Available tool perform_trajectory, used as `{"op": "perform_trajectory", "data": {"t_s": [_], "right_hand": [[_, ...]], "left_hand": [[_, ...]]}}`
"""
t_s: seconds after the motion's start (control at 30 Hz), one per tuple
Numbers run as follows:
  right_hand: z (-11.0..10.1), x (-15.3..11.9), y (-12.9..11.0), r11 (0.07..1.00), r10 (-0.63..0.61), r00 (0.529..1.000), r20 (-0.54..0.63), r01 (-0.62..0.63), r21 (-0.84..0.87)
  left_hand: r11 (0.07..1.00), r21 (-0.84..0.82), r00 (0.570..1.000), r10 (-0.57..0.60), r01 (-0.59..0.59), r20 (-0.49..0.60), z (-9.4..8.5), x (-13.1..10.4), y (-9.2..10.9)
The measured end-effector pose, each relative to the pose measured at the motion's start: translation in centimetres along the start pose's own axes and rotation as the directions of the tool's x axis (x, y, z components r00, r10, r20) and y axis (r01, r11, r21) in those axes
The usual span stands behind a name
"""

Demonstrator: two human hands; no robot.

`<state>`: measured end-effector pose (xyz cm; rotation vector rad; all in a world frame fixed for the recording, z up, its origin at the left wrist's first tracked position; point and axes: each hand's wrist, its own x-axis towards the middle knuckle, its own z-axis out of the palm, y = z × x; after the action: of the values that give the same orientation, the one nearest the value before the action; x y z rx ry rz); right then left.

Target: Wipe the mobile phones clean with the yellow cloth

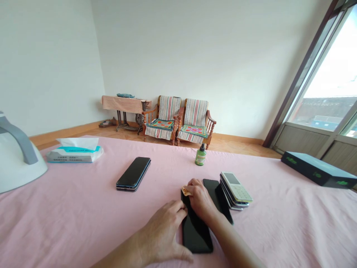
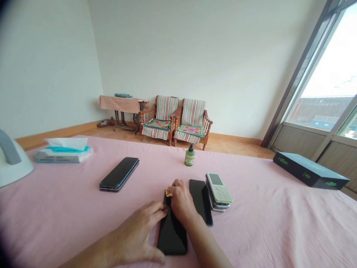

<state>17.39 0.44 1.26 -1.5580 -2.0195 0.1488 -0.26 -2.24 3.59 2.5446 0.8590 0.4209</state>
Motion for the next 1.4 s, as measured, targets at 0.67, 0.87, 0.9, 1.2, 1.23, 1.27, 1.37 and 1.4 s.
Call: {"op": "perform_trajectory", "data": {"t_s": [0.67, 0.87, 0.9, 1.2, 1.23, 1.27, 1.37, 1.4], "right_hand": [[-1.0, -3.8, -1.2, 0.984, -0.081, 0.996, 0.024, 0.077, 0.162], [-1.6, -7.3, -2.3, 0.980, -0.061, 0.997, 0.048, 0.051, 0.192], [-1.6, -7.9, -2.5, 0.980, -0.056, 0.997, 0.049, 0.046, 0.195], [-1.4, -6.1, -1.7, 0.986, -0.075, 0.996, 0.048, 0.066, 0.155], [-1.3, -5.0, -1.4, 0.986, -0.079, 0.996, 0.034, 0.073, 0.150], [-1.0, -4.0, -1.1, 0.986, -0.085, 0.996, 0.023, 0.081, 0.149], [-0.3, -1.6, -0.4, 0.985, -0.094, 0.996, -0.005, 0.094, 0.148], [0.0, -1.3, -0.3, 0.984, -0.093, 0.996, -0.012, 0.094, 0.148]], "left_hand": [[0.992, 0.044, 0.993, -0.121, 0.121, -0.019, 0.6, 0.6, -0.5], [0.986, 0.098, 0.989, -0.139, 0.133, 0.054, 0.4, 1.0, -1.4], [0.987, 0.110, 0.990, -0.127, 0.119, 0.066, 0.4, 1.1, -1.7], [0.981, 0.180, 0.987, -0.099, 0.075, 0.128, 0.2, 1.2, -3.1], [0.981, 0.182, 0.987, -0.098, 0.074, 0.127, 0.1, 1.2, -3.0], [0.980, 0.183, 0.988, -0.096, 0.072, 0.125, 0.1, 1.2, -2.9], [0.979, 0.189, 0.990, -0.091, 0.069, 0.111, 0.0, 1.3, -2.6], [0.979, 0.193, 0.990, -0.090, 0.068, 0.107, 0.0, 1.3, -2.6]]}}
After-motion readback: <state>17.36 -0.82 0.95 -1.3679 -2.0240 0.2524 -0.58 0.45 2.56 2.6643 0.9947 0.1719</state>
